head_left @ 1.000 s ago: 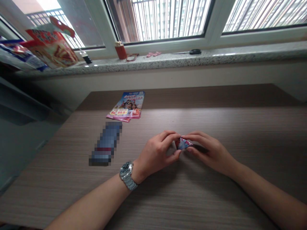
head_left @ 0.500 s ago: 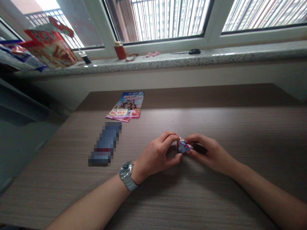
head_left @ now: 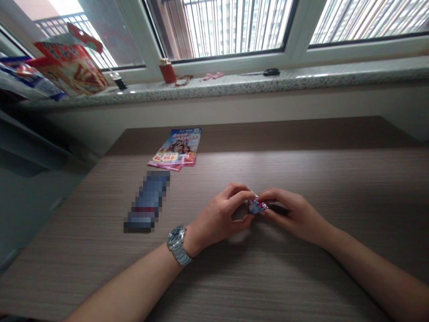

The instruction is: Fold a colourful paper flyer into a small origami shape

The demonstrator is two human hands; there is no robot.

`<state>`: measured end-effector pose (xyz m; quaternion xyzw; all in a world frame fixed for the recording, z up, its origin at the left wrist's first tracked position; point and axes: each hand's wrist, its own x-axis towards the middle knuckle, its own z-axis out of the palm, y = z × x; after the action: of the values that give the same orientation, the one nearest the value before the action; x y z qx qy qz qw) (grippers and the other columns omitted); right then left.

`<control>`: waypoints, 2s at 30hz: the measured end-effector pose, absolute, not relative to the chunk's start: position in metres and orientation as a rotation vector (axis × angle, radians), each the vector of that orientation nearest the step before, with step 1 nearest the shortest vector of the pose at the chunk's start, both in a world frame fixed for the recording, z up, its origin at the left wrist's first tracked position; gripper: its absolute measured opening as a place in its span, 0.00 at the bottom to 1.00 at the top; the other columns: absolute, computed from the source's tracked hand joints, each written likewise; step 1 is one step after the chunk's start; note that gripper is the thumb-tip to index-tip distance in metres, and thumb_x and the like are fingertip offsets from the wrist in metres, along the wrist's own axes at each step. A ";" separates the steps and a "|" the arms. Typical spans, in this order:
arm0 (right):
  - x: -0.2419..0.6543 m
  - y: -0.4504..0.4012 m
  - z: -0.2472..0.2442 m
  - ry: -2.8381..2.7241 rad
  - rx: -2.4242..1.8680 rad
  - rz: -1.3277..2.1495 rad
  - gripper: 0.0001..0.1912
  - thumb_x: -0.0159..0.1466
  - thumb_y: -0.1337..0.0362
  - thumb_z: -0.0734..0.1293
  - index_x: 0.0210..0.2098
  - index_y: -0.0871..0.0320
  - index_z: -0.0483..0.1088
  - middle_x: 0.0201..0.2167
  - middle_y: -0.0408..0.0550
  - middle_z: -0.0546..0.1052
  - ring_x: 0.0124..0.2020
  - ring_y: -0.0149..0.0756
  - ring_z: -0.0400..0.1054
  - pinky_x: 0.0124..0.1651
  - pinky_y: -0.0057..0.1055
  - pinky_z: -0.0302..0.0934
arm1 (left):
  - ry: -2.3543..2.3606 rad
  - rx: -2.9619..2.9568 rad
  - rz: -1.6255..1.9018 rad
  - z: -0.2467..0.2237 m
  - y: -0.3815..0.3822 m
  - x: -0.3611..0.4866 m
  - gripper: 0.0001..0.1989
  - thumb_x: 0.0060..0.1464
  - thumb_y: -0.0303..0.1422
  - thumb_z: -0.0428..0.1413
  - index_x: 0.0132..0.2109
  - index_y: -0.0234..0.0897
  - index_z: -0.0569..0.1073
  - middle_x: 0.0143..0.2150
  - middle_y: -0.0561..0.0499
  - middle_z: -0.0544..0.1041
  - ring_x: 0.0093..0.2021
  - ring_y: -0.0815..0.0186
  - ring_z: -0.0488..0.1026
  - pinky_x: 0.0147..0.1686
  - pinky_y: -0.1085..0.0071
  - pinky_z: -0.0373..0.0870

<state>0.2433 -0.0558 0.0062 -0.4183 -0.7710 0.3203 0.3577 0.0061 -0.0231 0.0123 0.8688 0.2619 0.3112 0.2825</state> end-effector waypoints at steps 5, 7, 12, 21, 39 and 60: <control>0.244 -0.056 0.006 -1.982 -1.151 0.754 0.07 0.68 0.61 0.67 0.45 0.53 0.74 0.40 0.48 0.83 0.40 0.38 0.79 0.45 0.34 0.75 | 0.731 2.328 0.865 0.010 -0.021 0.007 0.15 0.60 0.26 0.60 0.53 0.40 0.70 0.55 0.44 0.70 0.55 0.62 0.72 0.56 0.64 0.73; 0.244 -0.056 0.006 -1.989 -1.158 0.723 0.07 0.68 0.61 0.67 0.45 0.52 0.74 0.41 0.48 0.83 0.40 0.39 0.79 0.45 0.34 0.75 | 0.752 2.322 0.848 0.009 -0.020 0.006 0.13 0.60 0.27 0.60 0.52 0.40 0.71 0.53 0.45 0.71 0.52 0.62 0.74 0.52 0.64 0.75; 0.245 -0.056 0.004 -2.025 -1.128 0.693 0.06 0.70 0.61 0.66 0.45 0.52 0.74 0.43 0.48 0.83 0.43 0.39 0.79 0.47 0.36 0.74 | 0.769 2.273 0.756 0.009 -0.020 0.003 0.12 0.61 0.30 0.61 0.51 0.40 0.72 0.48 0.47 0.76 0.47 0.63 0.76 0.47 0.66 0.75; 0.240 -0.059 0.002 -1.888 -1.114 0.906 0.06 0.69 0.61 0.68 0.45 0.53 0.72 0.43 0.47 0.83 0.43 0.37 0.79 0.49 0.35 0.76 | 0.800 2.173 0.801 0.006 -0.021 0.005 0.08 0.61 0.30 0.61 0.46 0.37 0.71 0.44 0.49 0.78 0.43 0.65 0.76 0.45 0.68 0.74; 0.234 -0.062 0.000 -1.630 -1.141 1.172 0.07 0.67 0.59 0.70 0.43 0.54 0.71 0.42 0.47 0.81 0.43 0.36 0.79 0.49 0.33 0.76 | 0.846 2.033 0.798 0.010 -0.023 0.008 0.07 0.60 0.30 0.63 0.42 0.36 0.71 0.40 0.50 0.77 0.41 0.66 0.74 0.42 0.69 0.71; 0.235 -0.061 -0.004 -1.654 -1.146 1.145 0.08 0.68 0.60 0.69 0.45 0.52 0.70 0.41 0.45 0.81 0.42 0.34 0.79 0.46 0.31 0.76 | 0.843 1.804 0.850 0.006 -0.021 0.009 0.20 0.62 0.33 0.61 0.60 0.36 0.71 0.52 0.43 0.78 0.48 0.62 0.78 0.52 0.64 0.78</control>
<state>0.2349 -0.0611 -0.0042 -0.4531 -0.6543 0.4531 0.4016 0.0087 -0.0213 0.0065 0.7358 0.3437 0.3468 0.4693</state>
